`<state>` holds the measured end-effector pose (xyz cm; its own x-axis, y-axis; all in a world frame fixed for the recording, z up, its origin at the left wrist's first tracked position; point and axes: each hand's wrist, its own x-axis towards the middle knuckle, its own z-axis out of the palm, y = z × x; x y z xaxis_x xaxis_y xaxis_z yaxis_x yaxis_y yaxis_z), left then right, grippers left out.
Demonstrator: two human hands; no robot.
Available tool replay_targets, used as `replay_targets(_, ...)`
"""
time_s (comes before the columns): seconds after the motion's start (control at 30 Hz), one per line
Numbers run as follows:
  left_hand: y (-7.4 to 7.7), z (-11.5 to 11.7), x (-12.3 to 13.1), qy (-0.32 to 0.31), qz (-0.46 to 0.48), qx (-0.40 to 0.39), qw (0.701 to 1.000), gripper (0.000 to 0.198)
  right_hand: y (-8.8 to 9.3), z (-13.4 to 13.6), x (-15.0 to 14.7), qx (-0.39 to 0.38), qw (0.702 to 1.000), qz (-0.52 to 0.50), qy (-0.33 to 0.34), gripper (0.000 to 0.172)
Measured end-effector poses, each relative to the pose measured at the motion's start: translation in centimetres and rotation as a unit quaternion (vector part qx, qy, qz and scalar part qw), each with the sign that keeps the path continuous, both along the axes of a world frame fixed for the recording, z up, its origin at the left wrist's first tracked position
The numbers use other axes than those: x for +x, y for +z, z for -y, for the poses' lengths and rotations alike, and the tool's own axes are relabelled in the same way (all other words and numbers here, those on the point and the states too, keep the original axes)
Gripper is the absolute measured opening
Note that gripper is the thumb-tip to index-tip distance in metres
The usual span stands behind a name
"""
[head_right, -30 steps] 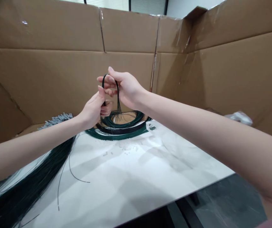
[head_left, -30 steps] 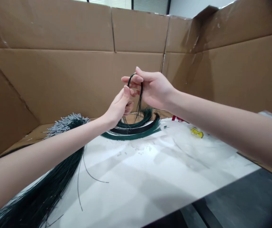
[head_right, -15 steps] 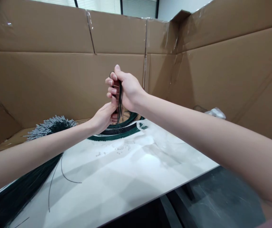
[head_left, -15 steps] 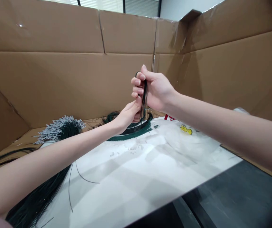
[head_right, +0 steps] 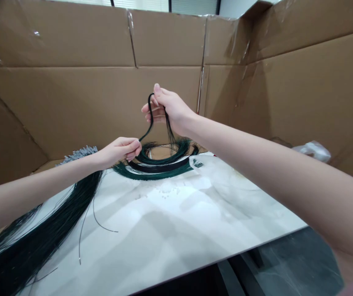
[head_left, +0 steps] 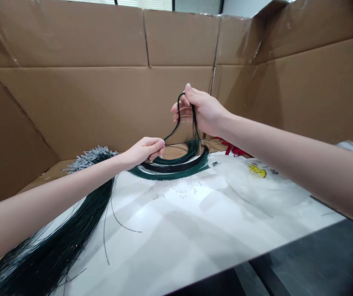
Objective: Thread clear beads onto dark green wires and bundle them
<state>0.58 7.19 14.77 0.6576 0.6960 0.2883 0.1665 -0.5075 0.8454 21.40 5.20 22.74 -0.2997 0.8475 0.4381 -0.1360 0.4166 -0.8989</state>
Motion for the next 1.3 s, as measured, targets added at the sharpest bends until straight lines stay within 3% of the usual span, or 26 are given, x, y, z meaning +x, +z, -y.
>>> replay_targets(0.17, 0.0, -2.1, -4.9, 0.075, -0.055, 0.045, 0.995, 0.043, -1.4, -3.7, 0.1, -0.007, 0.992, 0.127, 0.007, 0.038)
replay_targets(0.27, -0.1, -2.9, -7.2, 0.110, -0.112, 0.100, 0.983, 0.044, -2.6, -5.5, -0.3, 0.053, 0.978, 0.201, -0.021, 0.044)
replay_targets(0.4, 0.0, -3.4, -9.9, 0.152, -0.157, 0.146, 0.965, 0.039, -3.7, -7.3, -1.1, 0.197, 0.893, 0.395, -0.085, 0.046)
replay_targets(0.53, 0.6, -3.8, -12.4, 0.199, -0.233, 0.199, 0.931, 0.034, -5.0, -9.1, -1.9, 0.245, 0.828, 0.496, -0.090, 0.042)
replay_targets(0.7, 0.3, -4.5, -14.7, 0.227, -0.365, 0.264, 0.864, 0.026, -6.8, -11.8, -3.0, 0.312, 0.727, 0.601, -0.112, 0.030)
replay_targets(0.87, -1.7, -6.6, -15.1, 0.229, -0.467, 0.311, 0.795, 0.023, -8.6, -14.5, -3.2, 0.319, 0.637, 0.695, -0.089, 0.026)
replay_targets(1.03, -3.9, -10.6, -13.5, 0.211, -0.535, 0.352, 0.738, 0.026, -10.6, -17.7, -2.5, 0.279, 0.566, 0.770, -0.095, 0.027)
replay_targets(1.17, -5.5, -13.5, -12.0, 0.195, -0.564, 0.378, 0.708, 0.025, -12.1, -19.5, -1.6, 0.259, 0.532, 0.800, -0.104, 0.030)
replay_targets(1.3, -6.8, -15.8, -11.0, 0.196, -0.578, 0.390, 0.689, 0.025, -13.0, -21.1, -0.7, 0.241, 0.517, 0.814, -0.112, 0.030)
